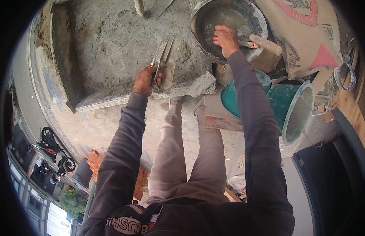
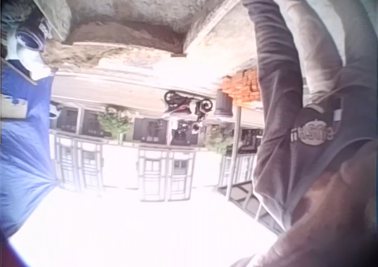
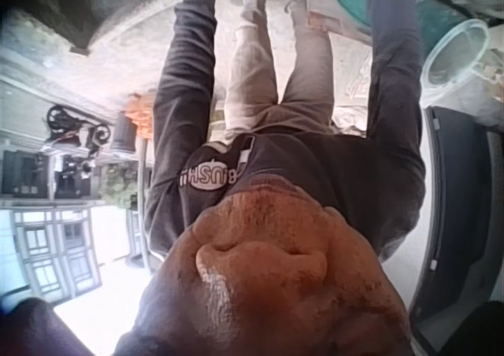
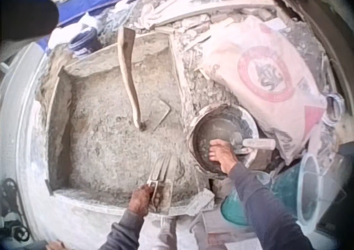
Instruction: The person cleans a metal trowel and a paintbrush using a liquid from a bucket. They repeatedly dip the brush into the bucket and scrub the trowel, then place the cleaned tools into a green bucket.
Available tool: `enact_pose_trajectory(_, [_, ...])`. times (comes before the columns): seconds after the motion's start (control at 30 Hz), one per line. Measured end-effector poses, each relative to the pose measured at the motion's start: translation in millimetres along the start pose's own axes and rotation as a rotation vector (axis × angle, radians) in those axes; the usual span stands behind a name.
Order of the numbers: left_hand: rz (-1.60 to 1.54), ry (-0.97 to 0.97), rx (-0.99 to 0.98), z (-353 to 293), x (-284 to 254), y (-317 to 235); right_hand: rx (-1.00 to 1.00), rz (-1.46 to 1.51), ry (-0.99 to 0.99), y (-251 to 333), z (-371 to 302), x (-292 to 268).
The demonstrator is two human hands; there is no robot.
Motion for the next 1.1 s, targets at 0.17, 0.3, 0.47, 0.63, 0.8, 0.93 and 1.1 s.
enact_pose_trajectory(0.17, [0.150,-0.064,0.055,-12.9,-7.1,2.0,0.139,0.180,-0.113,-22.1,34.4,-4.8])
enact_pose_trajectory(0.3, [0.195,-0.088,0.070,-15.5,-6.9,4.0,0.261,0.450,0.099,-17.6,39.4,-3.9])
enact_pose_trajectory(0.47, [0.216,-0.109,0.066,-15.0,-10.9,8.2,0.134,0.434,0.720,27.9,-35.0,48.9])
enact_pose_trajectory(0.63, [0.104,0.087,0.178,-7.2,3.4,-0.2,-0.289,-0.177,0.668,26.0,-141.2,121.6])
enact_pose_trajectory(0.8, [-0.032,0.174,0.147,2.6,2.5,-9.8,-0.678,-0.251,0.422,31.4,-151.0,110.5])
enact_pose_trajectory(0.93, [0.051,0.129,0.122,-4.0,-12.6,-12.9,-0.633,-0.393,0.070,41.3,-89.2,55.8])
enact_pose_trajectory(1.1, [0.365,-0.054,0.381,-16.3,-11.2,-7.0,-0.134,-0.341,-0.053,4.9,-0.3,-1.5])
Point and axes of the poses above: each hand's wrist, its own z-axis towards the middle knuckle, its own x-axis out of the palm, y = z × x, the point moved 3 cm from there along z, towards the middle knuckle, and after that the axes turned 5 degrees about z, right-handed, at the moved point
